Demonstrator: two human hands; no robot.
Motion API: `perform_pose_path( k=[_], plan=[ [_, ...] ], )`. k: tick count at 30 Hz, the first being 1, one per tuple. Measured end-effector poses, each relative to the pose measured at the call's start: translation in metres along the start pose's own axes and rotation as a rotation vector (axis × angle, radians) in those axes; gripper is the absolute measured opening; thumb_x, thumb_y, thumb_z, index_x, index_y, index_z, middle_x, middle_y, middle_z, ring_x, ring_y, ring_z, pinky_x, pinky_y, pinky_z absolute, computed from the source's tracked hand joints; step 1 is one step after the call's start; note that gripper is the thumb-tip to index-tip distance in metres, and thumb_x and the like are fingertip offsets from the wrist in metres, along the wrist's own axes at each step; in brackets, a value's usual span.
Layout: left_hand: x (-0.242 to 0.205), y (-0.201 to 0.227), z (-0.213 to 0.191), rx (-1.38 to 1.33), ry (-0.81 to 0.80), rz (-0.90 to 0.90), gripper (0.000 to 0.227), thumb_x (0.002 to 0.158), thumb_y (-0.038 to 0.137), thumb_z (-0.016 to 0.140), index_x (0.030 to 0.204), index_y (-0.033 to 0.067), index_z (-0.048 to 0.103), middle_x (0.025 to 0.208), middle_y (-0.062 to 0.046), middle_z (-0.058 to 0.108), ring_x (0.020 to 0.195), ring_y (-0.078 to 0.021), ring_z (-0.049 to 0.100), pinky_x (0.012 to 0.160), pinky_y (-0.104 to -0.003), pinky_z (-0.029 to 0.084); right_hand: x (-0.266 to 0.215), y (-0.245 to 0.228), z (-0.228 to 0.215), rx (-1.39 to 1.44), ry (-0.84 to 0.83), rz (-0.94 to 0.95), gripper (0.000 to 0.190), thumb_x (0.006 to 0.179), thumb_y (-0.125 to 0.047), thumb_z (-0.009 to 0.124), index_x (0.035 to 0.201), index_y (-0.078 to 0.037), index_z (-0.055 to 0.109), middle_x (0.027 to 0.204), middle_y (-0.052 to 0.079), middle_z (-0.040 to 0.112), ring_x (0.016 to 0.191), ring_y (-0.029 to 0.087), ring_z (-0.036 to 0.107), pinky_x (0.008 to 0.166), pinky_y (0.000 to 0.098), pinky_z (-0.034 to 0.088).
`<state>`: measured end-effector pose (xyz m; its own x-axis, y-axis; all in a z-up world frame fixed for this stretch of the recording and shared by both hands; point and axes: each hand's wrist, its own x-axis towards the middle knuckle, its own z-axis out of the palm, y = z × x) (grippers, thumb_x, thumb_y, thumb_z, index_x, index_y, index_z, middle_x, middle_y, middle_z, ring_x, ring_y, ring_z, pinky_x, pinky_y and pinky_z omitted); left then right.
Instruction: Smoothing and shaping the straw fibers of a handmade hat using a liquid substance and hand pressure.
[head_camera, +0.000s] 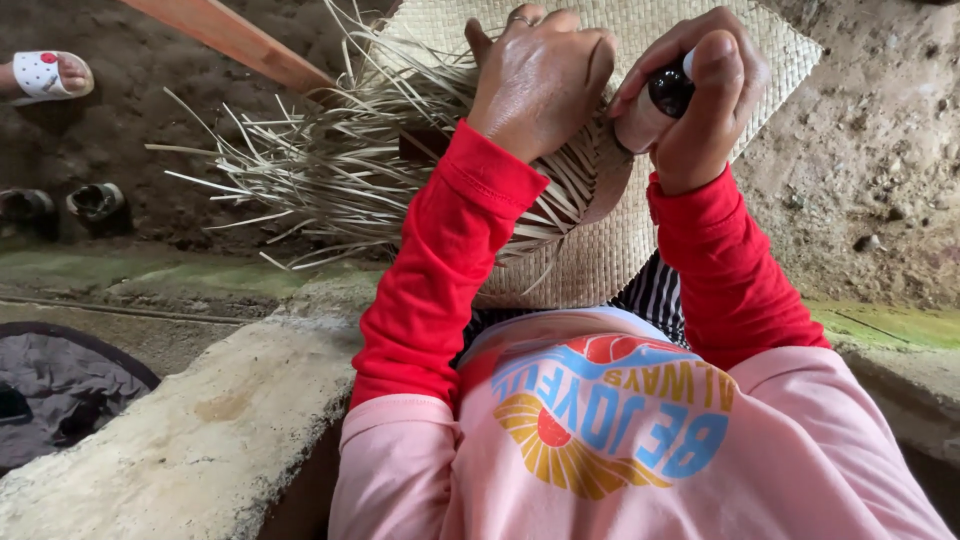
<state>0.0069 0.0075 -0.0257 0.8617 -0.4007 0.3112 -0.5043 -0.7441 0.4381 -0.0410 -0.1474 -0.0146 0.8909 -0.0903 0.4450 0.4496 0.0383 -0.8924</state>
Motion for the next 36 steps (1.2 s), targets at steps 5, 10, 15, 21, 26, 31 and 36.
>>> perform_pose_path(
  k=[5,10,15,21,26,31,36],
  plan=[
    [0.002,0.001,-0.006,-0.031,-0.083,-0.055,0.035,0.093,0.036,0.052,0.073,0.0197,0.075,0.081,-0.004,0.073,0.078,-0.0331,0.063,0.068,-0.047,0.051,0.005,0.003,0.004,0.014,0.053,0.016,0.053,0.11,-0.048,0.035,0.089,-0.002,0.051,0.068,0.013,0.057,0.049,0.022,0.052,0.053,0.0297,0.043],
    [0.004,0.003,-0.009,-0.098,-0.007,-0.008,0.026,0.098,0.027,0.051,0.089,0.011,0.071,0.087,-0.007,0.074,0.07,-0.0278,0.066,0.068,-0.042,0.054,0.002,0.007,0.014,0.117,0.176,-0.052,0.051,0.107,-0.052,0.035,0.091,-0.006,0.047,0.066,0.012,0.055,0.048,0.024,0.053,0.048,0.0319,0.045],
    [0.005,-0.005,-0.022,-0.35,0.274,0.13,0.01,0.093,0.0,0.061,0.098,0.008,0.063,0.082,-0.003,0.065,0.051,-0.0128,0.047,0.046,-0.03,0.037,-0.004,0.013,0.002,0.497,0.375,0.036,0.046,0.099,-0.056,0.043,0.093,-0.011,0.052,0.072,0.008,0.055,0.056,0.022,0.056,0.051,0.0349,0.05],
    [0.007,0.003,-0.048,0.049,-0.023,0.362,0.013,0.083,0.004,0.085,0.083,0.012,0.074,0.092,-0.001,0.072,0.081,-0.0152,0.065,0.087,-0.035,0.053,-0.026,0.018,-0.03,0.567,0.469,0.169,0.047,0.096,-0.057,0.044,0.091,-0.012,0.055,0.074,0.006,0.056,0.06,0.018,0.055,0.056,0.0352,0.054],
    [0.017,0.032,-0.073,0.395,-0.164,0.459,0.019,0.075,0.004,0.081,0.073,0.0175,0.068,0.086,0.002,0.062,0.092,-0.0189,0.058,0.102,-0.055,0.039,-0.029,0.021,-0.047,0.465,0.467,0.167,0.051,0.096,-0.061,0.041,0.092,-0.012,0.053,0.076,0.006,0.056,0.061,0.02,0.058,0.057,0.0366,0.056],
    [0.029,0.034,-0.059,0.509,-0.279,0.472,0.016,0.068,0.01,0.086,0.067,0.02,0.073,0.094,-0.001,0.075,0.099,-0.0258,0.064,0.091,-0.063,0.039,-0.039,0.016,-0.042,0.444,0.457,0.276,0.049,0.097,-0.058,0.042,0.089,-0.011,0.055,0.074,0.008,0.059,0.058,0.022,0.059,0.058,0.0353,0.055],
    [0.027,0.032,-0.056,0.593,-0.248,0.517,0.016,0.071,0.01,0.085,0.067,0.021,0.074,0.087,0.0,0.075,0.092,-0.0251,0.065,0.088,-0.059,0.041,-0.042,0.014,-0.041,0.484,0.451,0.282,0.051,0.094,-0.062,0.047,0.089,-0.012,0.056,0.075,0.007,0.06,0.059,0.022,0.061,0.057,0.0354,0.058]
  ],
)
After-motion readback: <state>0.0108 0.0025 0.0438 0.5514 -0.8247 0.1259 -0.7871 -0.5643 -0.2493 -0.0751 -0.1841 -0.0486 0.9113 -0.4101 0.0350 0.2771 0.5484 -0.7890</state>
